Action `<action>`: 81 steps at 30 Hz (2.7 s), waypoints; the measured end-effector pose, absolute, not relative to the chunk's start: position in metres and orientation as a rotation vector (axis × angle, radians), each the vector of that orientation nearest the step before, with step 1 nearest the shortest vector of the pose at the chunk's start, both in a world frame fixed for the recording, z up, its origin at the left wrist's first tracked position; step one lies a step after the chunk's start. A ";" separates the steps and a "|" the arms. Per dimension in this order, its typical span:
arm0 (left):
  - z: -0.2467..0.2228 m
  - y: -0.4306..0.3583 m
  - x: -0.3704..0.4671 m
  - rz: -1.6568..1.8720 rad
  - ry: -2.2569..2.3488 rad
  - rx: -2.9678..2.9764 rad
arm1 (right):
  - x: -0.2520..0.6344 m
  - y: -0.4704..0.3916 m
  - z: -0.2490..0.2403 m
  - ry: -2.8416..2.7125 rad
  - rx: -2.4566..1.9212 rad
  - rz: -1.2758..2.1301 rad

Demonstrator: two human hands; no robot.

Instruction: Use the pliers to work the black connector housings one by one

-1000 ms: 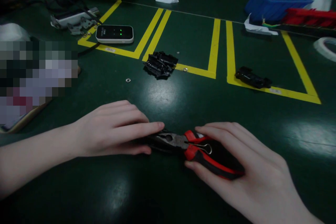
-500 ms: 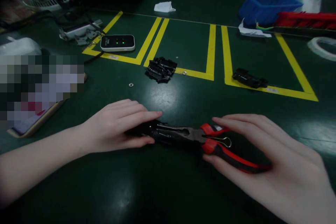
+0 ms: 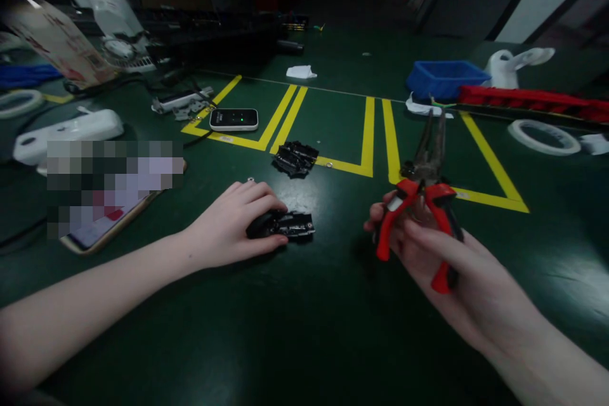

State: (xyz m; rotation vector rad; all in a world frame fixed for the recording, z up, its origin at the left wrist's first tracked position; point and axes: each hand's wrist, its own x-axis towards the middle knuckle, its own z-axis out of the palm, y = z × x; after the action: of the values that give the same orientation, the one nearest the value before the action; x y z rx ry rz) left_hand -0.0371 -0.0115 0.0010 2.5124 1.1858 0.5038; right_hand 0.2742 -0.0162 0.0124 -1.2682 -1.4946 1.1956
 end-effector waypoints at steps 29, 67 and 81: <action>0.010 0.016 0.010 0.458 1.174 2.353 | 0.279 0.062 -0.012 -2.374 -0.627 -0.245; -0.004 0.015 0.007 0.592 0.882 2.251 | 0.263 0.056 -0.011 -2.426 -0.647 -0.398; 0.005 0.006 0.012 0.503 0.999 2.105 | 0.251 0.044 -0.011 -2.460 -0.695 -0.360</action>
State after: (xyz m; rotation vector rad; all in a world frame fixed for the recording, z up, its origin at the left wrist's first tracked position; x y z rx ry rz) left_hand 0.0118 0.0060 0.0050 2.1046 0.9987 0.5030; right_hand 0.2509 0.0439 -0.0106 -0.6950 -2.4601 -0.3597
